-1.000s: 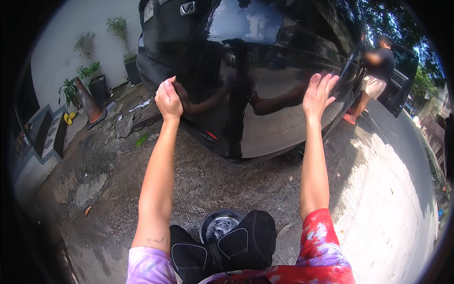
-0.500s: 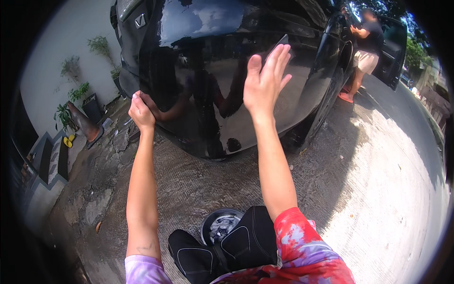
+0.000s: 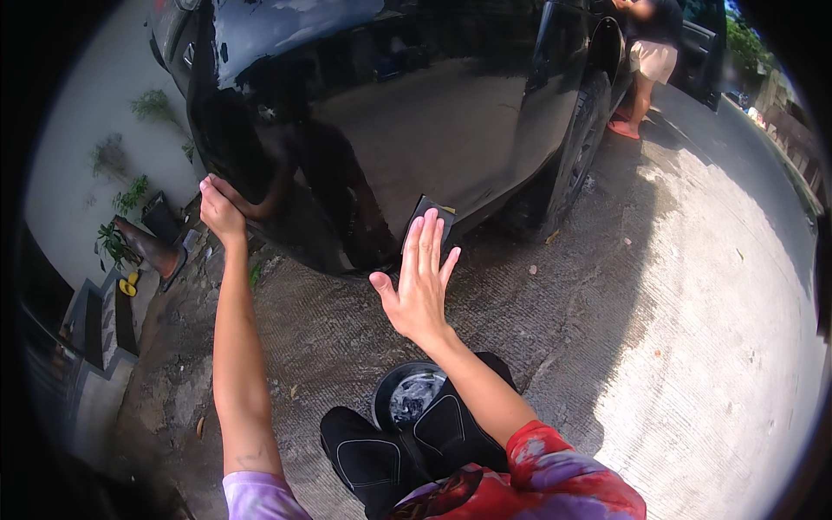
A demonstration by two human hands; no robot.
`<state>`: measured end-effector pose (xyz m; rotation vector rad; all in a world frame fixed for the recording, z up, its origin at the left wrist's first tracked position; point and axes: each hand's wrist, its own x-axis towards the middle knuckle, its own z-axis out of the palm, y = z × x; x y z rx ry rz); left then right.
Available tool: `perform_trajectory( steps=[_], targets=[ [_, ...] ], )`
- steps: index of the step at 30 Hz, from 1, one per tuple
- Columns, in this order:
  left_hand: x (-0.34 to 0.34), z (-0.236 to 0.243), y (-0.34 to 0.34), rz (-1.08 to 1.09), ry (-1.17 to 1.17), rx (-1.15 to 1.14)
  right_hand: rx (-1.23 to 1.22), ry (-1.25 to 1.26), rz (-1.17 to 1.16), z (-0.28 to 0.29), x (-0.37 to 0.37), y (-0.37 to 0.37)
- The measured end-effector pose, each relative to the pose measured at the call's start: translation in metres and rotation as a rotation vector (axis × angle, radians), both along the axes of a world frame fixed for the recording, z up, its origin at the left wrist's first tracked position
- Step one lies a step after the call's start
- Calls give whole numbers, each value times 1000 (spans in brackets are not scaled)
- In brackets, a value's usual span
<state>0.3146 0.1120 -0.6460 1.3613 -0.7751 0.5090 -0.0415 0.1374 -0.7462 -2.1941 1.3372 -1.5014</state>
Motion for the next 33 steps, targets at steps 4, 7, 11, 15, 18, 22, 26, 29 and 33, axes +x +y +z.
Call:
perform_trajectory(
  steps=[4,7,11,15,18,22,26,29,33],
  targets=[
    [-14,-5,0,-29,35,32,282,-207,-158,42,-74,-93],
    [-9,-5,-3,14,21,-6,250,-431,-162,37,-67,-113],
    [-13,6,4,34,-26,-68,-48,-227,55,-32,25,5],
    [-21,2,3,-28,-17,-68,-193,-119,79,47,18,-32],
    [-16,5,7,-57,-27,-94,-550,9,44,157,29,-54],
    [-8,5,13,-68,-41,-58,-741,540,137,109,52,-13],
    [-15,11,21,-122,-59,-35,-817,910,207,37,26,9],
    [-18,18,23,-138,-78,-20,-860,837,12,98,53,6],
    [-1,20,39,-229,30,143,-1037,1136,-66,106,142,28]
  ],
)
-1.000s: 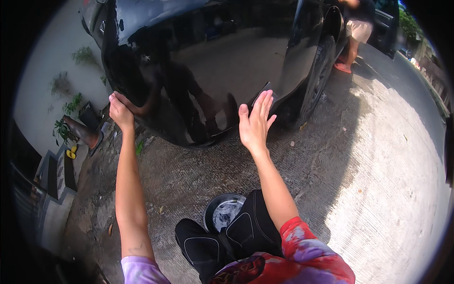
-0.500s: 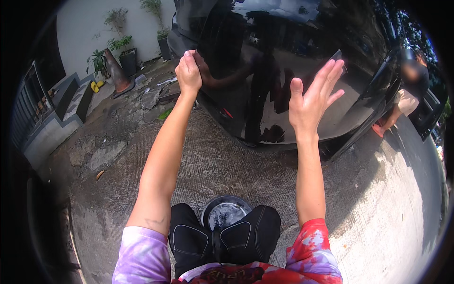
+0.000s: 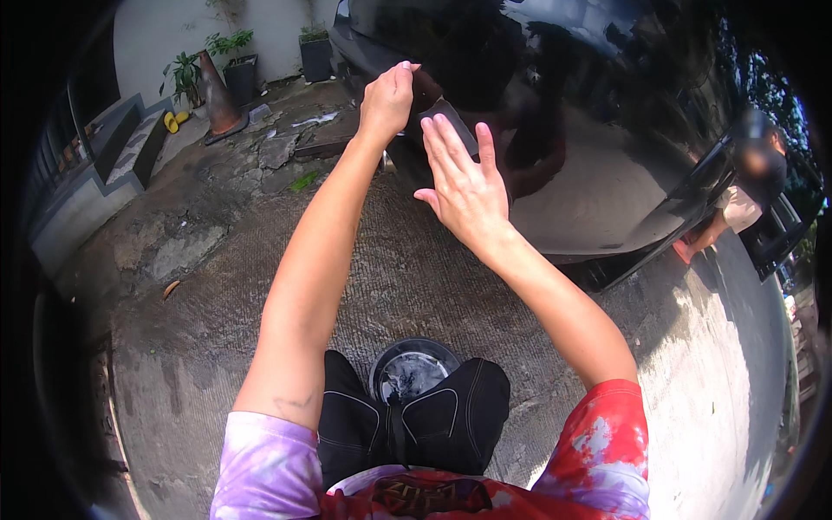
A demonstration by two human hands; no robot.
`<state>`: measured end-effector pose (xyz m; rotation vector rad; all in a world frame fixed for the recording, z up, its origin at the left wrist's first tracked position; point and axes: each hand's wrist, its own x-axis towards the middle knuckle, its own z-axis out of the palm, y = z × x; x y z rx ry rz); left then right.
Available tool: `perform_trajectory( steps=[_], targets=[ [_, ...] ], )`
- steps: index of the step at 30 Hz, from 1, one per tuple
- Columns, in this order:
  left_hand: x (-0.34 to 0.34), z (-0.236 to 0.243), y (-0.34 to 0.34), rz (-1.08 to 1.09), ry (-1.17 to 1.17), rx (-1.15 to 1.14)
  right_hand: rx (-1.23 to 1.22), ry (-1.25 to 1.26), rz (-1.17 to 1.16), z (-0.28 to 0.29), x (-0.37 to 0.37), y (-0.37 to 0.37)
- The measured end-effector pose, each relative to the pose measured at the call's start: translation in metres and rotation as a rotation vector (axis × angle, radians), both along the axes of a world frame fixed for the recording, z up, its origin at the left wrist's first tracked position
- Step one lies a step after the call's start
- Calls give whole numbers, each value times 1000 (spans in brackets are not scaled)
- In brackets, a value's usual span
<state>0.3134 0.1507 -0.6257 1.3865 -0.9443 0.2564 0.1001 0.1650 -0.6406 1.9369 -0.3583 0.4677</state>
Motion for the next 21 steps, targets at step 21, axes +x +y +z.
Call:
perform_trajectory(
  steps=[21],
  targets=[
    [14,34,29,-306,43,281,-37,-583,10,144,11,-2]
  ],
)
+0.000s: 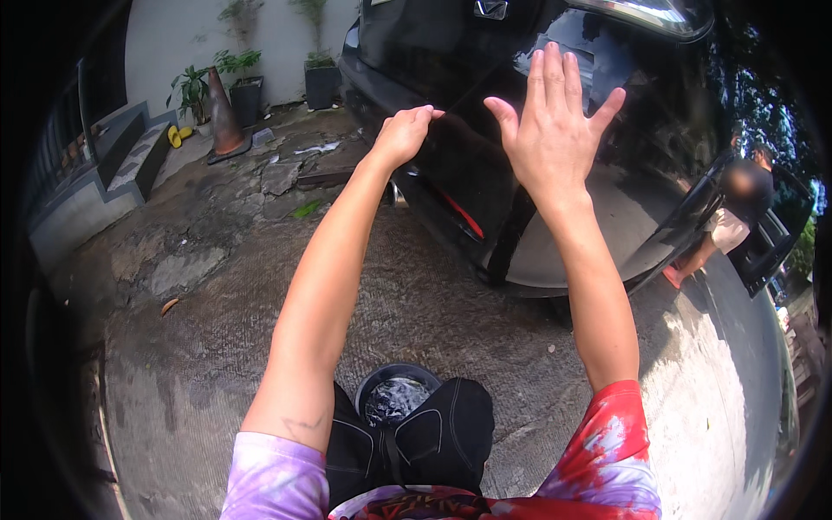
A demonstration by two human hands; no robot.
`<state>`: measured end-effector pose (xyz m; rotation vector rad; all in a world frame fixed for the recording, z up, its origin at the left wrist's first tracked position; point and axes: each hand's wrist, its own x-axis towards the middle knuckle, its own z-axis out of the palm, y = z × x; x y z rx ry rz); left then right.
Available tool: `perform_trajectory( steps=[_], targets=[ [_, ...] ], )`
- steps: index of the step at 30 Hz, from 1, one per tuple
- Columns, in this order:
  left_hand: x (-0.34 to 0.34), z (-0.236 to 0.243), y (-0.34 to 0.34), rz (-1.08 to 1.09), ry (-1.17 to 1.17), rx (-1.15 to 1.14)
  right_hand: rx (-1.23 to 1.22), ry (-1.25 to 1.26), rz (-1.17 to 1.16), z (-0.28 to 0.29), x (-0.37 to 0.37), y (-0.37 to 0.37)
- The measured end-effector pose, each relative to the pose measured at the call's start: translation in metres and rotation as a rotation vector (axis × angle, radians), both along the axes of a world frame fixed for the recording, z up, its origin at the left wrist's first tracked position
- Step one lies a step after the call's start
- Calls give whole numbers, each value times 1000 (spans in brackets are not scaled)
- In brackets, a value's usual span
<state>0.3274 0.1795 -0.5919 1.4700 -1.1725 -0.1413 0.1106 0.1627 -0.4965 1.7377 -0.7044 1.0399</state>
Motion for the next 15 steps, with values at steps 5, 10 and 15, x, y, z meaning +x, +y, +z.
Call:
perform_trajectory(
  steps=[5,10,15],
  targets=[
    [0,-9,0,27,-21,-41,-22,694,-146,-121,20,3],
    [0,-4,-6,148,-100,10,115,269,120,-44,9,14],
    [0,-9,-7,190,-116,29,97,616,-60,-139,17,11]
  ],
)
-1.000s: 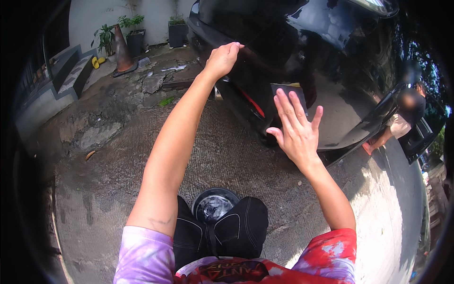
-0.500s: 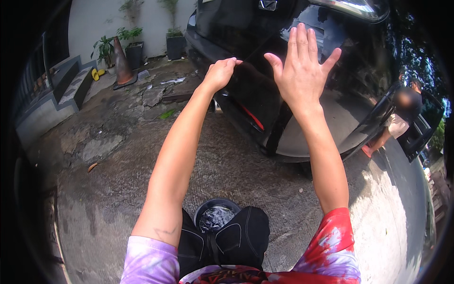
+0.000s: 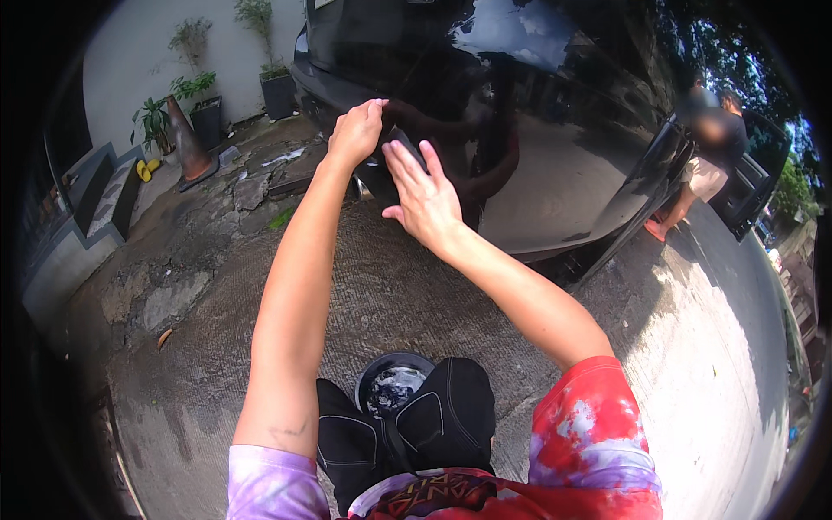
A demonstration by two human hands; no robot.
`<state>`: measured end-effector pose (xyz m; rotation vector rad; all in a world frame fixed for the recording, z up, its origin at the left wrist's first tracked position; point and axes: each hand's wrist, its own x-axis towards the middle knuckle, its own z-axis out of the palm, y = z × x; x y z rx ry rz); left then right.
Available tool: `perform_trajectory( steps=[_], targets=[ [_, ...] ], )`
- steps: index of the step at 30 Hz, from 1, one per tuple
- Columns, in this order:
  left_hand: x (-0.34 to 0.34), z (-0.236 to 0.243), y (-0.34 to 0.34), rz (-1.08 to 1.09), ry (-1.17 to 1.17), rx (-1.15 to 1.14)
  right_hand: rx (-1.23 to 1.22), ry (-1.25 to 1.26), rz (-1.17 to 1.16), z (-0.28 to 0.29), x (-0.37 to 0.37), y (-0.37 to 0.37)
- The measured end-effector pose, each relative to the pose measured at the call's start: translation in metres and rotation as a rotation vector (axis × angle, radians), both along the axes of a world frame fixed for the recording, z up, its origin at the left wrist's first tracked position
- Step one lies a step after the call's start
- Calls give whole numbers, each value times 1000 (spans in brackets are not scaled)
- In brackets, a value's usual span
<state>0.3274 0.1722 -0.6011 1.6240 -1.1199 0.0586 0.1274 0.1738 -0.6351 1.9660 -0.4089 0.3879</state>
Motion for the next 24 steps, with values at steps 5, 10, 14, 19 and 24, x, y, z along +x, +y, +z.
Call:
perform_trajectory(
  steps=[5,10,14,19,24],
  targets=[
    [-12,-5,-3,28,-33,13,275,-194,103,-23,-50,3],
    [1,-4,7,50,11,0,414,-757,212,18,-76,-9],
    [-14,-3,1,21,17,-37,613,-972,240,-83,-126,-41],
    [-11,-5,-4,44,-4,-45,766,-1365,300,87,-169,-105],
    [-16,-5,2,138,-22,-116,453,-948,449,30,-89,-42]
  ],
)
